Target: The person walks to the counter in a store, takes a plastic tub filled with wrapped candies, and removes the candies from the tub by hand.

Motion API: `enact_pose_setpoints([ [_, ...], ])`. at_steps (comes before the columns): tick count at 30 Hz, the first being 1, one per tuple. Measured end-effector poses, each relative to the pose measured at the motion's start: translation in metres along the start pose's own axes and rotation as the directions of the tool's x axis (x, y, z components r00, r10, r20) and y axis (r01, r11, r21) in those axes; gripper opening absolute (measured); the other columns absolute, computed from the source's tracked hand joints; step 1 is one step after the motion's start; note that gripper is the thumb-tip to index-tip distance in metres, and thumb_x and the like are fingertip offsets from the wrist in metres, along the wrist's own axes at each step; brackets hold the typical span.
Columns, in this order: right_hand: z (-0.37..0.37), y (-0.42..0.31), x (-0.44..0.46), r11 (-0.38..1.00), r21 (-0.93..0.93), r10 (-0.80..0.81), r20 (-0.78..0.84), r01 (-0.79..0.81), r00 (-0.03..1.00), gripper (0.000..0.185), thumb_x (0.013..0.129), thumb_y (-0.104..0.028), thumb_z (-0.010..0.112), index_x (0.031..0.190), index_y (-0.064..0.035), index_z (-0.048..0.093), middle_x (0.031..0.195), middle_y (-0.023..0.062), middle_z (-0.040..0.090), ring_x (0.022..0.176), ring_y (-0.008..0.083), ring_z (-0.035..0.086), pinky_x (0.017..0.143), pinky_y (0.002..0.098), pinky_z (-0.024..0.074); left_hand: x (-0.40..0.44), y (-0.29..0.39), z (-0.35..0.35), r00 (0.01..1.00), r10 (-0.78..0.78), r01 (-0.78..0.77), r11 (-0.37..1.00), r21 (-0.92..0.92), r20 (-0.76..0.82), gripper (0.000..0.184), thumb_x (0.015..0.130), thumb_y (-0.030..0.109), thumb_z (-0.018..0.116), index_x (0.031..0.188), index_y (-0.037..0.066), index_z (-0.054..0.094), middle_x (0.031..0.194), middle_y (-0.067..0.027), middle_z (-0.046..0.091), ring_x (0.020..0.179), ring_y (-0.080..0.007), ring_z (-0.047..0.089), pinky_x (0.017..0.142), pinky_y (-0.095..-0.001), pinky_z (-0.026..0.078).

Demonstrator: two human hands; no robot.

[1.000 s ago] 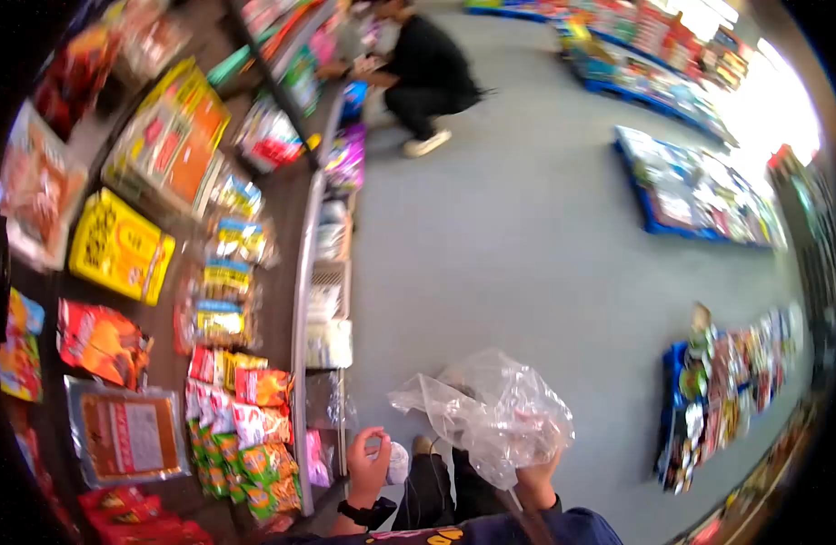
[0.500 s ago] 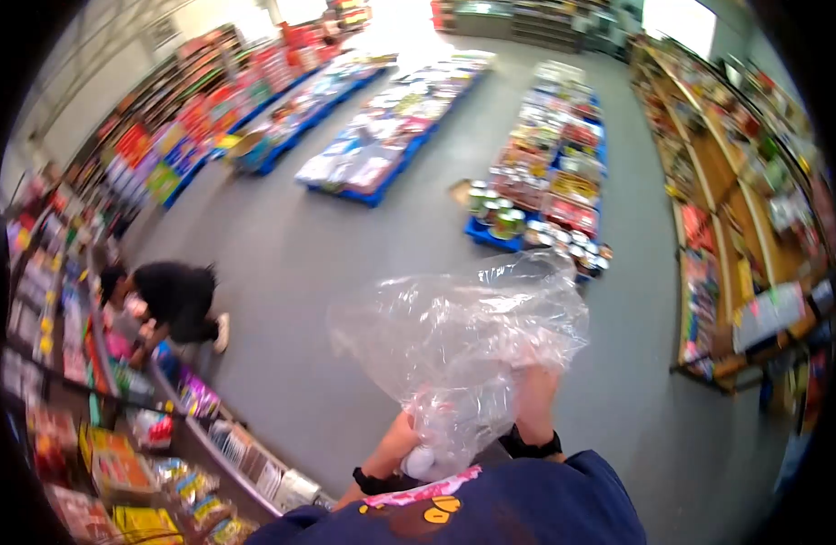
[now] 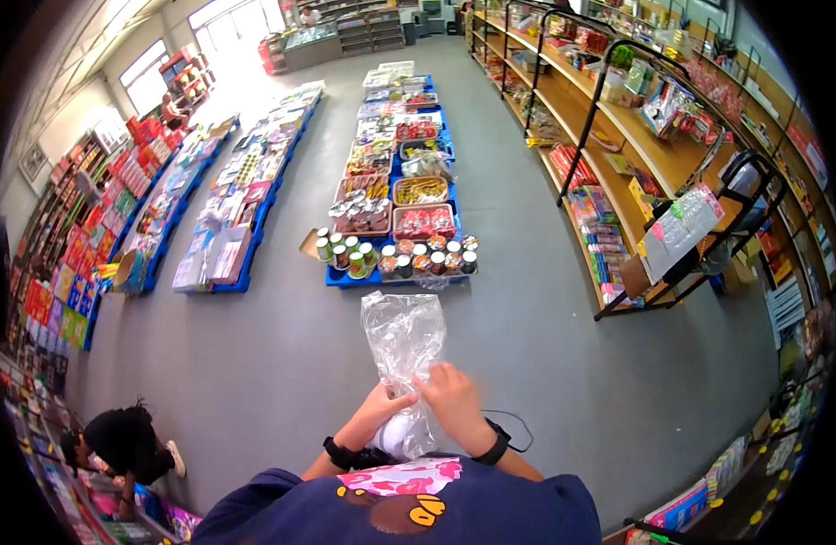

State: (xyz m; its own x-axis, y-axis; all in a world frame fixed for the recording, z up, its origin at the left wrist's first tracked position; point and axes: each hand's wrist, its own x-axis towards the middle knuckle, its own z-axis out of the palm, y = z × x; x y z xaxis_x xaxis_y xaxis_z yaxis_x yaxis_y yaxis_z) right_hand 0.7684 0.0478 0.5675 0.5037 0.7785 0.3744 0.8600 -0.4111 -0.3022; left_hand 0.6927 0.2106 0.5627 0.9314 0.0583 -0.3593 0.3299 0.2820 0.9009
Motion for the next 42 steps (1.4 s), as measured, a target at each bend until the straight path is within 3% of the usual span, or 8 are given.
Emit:
enact_pose_setpoints([
  [6, 0.018, 0.076, 0.057, 1.000, 0.020, 0.013, 0.009, -0.013, 1.000, 0.029, 0.077, -0.007, 0.060, 0.104, 0.0025, 0.063, 0.124, 0.0212, 0.050, 0.118, 0.0409, 0.050, 0.093, 0.0451, 0.0464, 0.104, 0.052, -0.011, 1.000, -0.021, 0.022, 0.993, -0.112, 0.012, 0.052, 0.087, 0.016, 0.070, 0.131, -0.001, 0.048, 0.119, -0.0085, 0.061, 0.103, -0.0146, 0.060, 0.087, -0.0301, 0.049],
  [15, -0.044, 0.225, 0.152, 0.928, 0.330, 0.163, 0.054, -0.172, 0.985, 0.048, 0.082, -0.005, 0.062, 0.129, 0.0036, 0.053, 0.137, 0.0247, 0.044, 0.128, 0.0448, 0.043, 0.106, 0.0474, 0.0380, 0.325, 0.113, -0.035, 0.992, -0.006, 0.019, 0.994, -0.107, 0.125, 0.041, 0.083, 0.005, 0.064, 0.124, -0.002, 0.058, 0.110, -0.0076, 0.066, 0.095, -0.0136, 0.062, 0.083, -0.0283, 0.050],
  [18, -0.053, 0.279, 0.147, 0.815, 0.389, 0.484, -0.050, -0.430, 0.873, 0.070, 0.080, -0.008, 0.068, 0.143, 0.0008, 0.037, 0.142, 0.0223, 0.038, 0.131, 0.0400, 0.041, 0.106, 0.0454, 0.0378, 0.385, 0.141, -0.007, 0.922, 0.065, -0.150, 0.969, 0.196, 0.382, 0.048, 0.084, 0.008, 0.061, 0.130, -0.001, 0.056, 0.113, -0.0098, 0.066, 0.103, -0.0162, 0.060, 0.089, -0.0317, 0.048],
  [23, -0.055, 0.398, 0.142, 0.600, 0.772, 0.755, -0.462, -0.207, 0.466, 0.097, 0.075, -0.002, 0.073, 0.152, -0.0031, 0.014, 0.152, 0.0156, 0.022, 0.136, 0.0305, 0.034, 0.111, 0.0435, 0.0312, 0.493, 0.181, 0.044, 0.846, 0.004, -0.257, 0.879, 0.402, 0.533, 0.043, 0.082, 0.013, 0.064, 0.123, 0.002, 0.061, 0.107, -0.0128, 0.069, 0.097, -0.0176, 0.063, 0.089, -0.0327, 0.048],
  [27, -0.064, 0.516, 0.158, 0.536, 0.825, 0.809, -0.442, -0.179, 0.388, 0.098, 0.076, -0.003, 0.073, 0.153, -0.0040, 0.013, 0.151, 0.0163, 0.026, 0.135, 0.0303, 0.035, 0.112, 0.0406, 0.0281, 0.579, 0.206, 0.091, 0.838, -0.104, -0.322, 0.697, 0.640, 0.535, 0.041, 0.082, 0.019, 0.066, 0.119, 0.003, 0.063, 0.100, -0.0185, 0.071, 0.092, -0.0244, 0.068, 0.087, -0.0338, 0.049],
  [32, -0.126, 0.625, 0.236, 0.653, 0.655, 0.670, -0.266, -0.380, 0.693, 0.076, 0.074, -0.012, 0.081, 0.140, -0.0028, 0.043, 0.120, 0.0113, 0.063, 0.117, 0.0224, 0.055, 0.100, 0.0349, 0.0402, 0.652, 0.253, 0.117, 0.927, -0.035, -0.231, 0.731, 0.643, 0.373, 0.036, 0.080, 0.022, 0.067, 0.111, 0.003, 0.067, 0.097, -0.0185, 0.071, 0.090, -0.0306, 0.068, 0.083, -0.0363, 0.050],
  [36, -0.153, 0.694, 0.320, 0.641, 0.660, 0.566, -0.060, -0.392, 0.822, 0.042, 0.073, -0.007, 0.080, 0.112, -0.0036, 0.065, 0.110, 0.0091, 0.066, 0.109, 0.0231, 0.060, 0.102, 0.0358, 0.0410, 0.709, 0.269, 0.099, 0.962, 0.069, -0.240, 0.674, 0.698, 0.264, 0.038, 0.077, 0.023, 0.068, 0.111, 0.004, 0.067, 0.096, -0.0205, 0.070, 0.091, -0.0336, 0.068, 0.081, -0.0377, 0.051],
  [42, -0.137, 0.768, 0.459, 0.850, 0.525, 0.166, -0.202, -0.036, 0.965, 0.014, 0.080, -0.006, 0.073, 0.093, -0.0027, 0.070, 0.089, 0.0078, 0.069, 0.088, 0.0269, 0.063, 0.084, 0.0364, 0.0489, 0.819, 0.308, 0.058, 0.994, 0.103, -0.103, 0.672, 0.733, 0.045, 0.035, 0.077, 0.025, 0.068, 0.105, 0.004, 0.069, 0.094, -0.0203, 0.070, 0.089, -0.0349, 0.068, 0.079, -0.0391, 0.052],
])
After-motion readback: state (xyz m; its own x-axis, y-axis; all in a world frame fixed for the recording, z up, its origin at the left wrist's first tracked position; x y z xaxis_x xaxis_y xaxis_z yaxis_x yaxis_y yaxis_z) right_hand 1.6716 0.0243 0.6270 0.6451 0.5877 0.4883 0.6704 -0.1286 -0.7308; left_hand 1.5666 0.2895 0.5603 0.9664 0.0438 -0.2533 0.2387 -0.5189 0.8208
